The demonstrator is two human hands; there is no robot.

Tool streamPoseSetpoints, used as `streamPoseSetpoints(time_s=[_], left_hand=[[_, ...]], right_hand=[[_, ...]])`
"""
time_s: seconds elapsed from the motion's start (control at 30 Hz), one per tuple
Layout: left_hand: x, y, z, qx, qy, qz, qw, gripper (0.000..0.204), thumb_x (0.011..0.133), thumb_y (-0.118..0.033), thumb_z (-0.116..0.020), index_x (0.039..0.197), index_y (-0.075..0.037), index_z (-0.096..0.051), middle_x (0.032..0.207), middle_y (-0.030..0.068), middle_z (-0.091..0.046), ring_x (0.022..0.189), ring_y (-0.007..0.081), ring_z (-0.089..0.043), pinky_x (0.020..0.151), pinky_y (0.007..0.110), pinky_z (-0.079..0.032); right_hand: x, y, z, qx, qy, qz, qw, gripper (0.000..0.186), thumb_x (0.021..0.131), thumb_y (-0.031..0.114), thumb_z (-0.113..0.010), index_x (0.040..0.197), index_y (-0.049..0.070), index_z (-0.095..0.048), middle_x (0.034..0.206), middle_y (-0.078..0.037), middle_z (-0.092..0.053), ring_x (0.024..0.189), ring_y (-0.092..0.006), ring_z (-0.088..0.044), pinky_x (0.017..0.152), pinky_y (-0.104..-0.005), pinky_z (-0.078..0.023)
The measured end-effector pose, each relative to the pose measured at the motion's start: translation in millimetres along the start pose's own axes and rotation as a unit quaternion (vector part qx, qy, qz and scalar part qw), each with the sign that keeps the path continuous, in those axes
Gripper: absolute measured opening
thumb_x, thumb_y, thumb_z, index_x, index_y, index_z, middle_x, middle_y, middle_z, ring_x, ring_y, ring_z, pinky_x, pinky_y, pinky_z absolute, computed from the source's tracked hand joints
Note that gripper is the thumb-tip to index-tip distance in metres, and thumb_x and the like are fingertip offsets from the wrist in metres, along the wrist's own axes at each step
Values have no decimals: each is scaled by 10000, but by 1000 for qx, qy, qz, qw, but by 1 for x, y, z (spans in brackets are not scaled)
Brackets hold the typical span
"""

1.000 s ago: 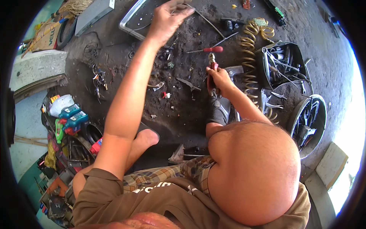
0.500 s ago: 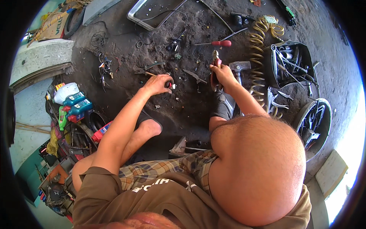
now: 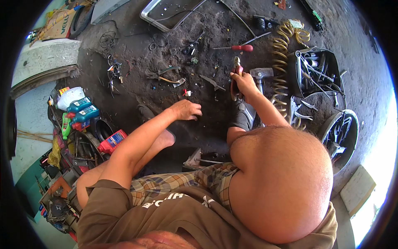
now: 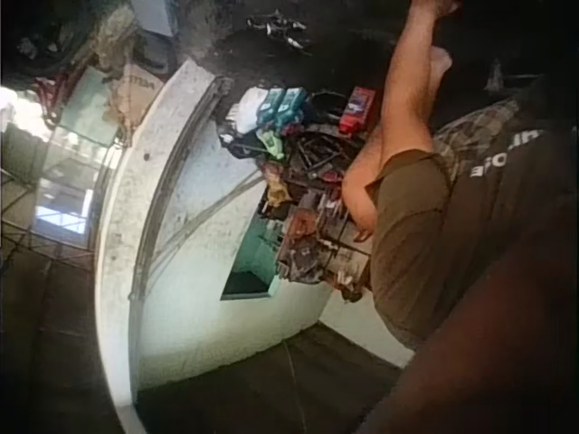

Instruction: The person sits on the floor and uses pliers to strip wires and remove components from a small circuit board. They manipulate the board and tools with both hands, occasionally placing the board down to pick up or adjust components.

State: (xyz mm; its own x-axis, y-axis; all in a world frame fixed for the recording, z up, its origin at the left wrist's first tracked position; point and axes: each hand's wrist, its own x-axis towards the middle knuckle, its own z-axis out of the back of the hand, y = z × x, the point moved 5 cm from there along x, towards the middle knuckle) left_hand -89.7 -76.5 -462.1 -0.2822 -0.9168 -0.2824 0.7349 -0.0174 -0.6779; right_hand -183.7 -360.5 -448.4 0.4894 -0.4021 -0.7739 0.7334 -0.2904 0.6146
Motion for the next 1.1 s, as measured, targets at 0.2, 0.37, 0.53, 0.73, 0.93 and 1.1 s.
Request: streamPoseSetpoints(time_s=[0.2,0.37,0.53,0.73,0.93,1.1], left_hand=[[3,16,31,-110,-179,109,972,256,937,-303,-792,1072,-99,-717,1027,87,-713,916,346,-725,827,437,-594],[-26,99,114,-236,-388,300,839,146,950,-161,-762,1034,-41,-747,901,16,-747,792,73,-677,705,288,-565],[-102,172,161,-208,-490,353,770,163,902,-104,-765,1058,-68,-791,914,96,-788,831,189,-762,773,363,-618],[-153,200,177,-15,-395,444,804,161,863,-147,-817,1015,-93,-805,944,148,-795,907,291,-781,855,402,-602],[-167,208,175,-33,-404,455,793,196,845,-146,-836,1026,-84,-794,937,146,-783,905,307,-767,854,417,-592],[-163,203,172,29,-412,335,847,215,827,-149,-850,1023,-92,-782,974,101,-750,915,309,-743,858,419,-586]], right_hand=[[7,-4,-1,19,-3,20,1000,360,988,347,-731,1103,6,-717,889,-35,-669,774,-143,-583,695,-355,-463],[6,5,7,-42,-40,57,997,379,980,347,-732,1097,-13,-712,904,-70,-692,801,-163,-616,733,-371,-484],[8,23,10,-95,-52,108,988,381,977,345,-731,1068,-24,-701,843,-82,-672,769,-172,-605,709,-379,-478],[10,25,15,-124,-65,120,983,377,980,338,-723,1054,-30,-685,817,-85,-659,754,-186,-605,703,-386,-485],[3,33,11,-148,-57,99,982,377,978,338,-721,1064,-28,-685,844,-122,-695,766,-218,-652,707,-414,-506],[15,27,7,-167,-48,102,980,371,975,339,-722,1073,-17,-691,842,-133,-707,763,-243,-679,708,-424,-517]])
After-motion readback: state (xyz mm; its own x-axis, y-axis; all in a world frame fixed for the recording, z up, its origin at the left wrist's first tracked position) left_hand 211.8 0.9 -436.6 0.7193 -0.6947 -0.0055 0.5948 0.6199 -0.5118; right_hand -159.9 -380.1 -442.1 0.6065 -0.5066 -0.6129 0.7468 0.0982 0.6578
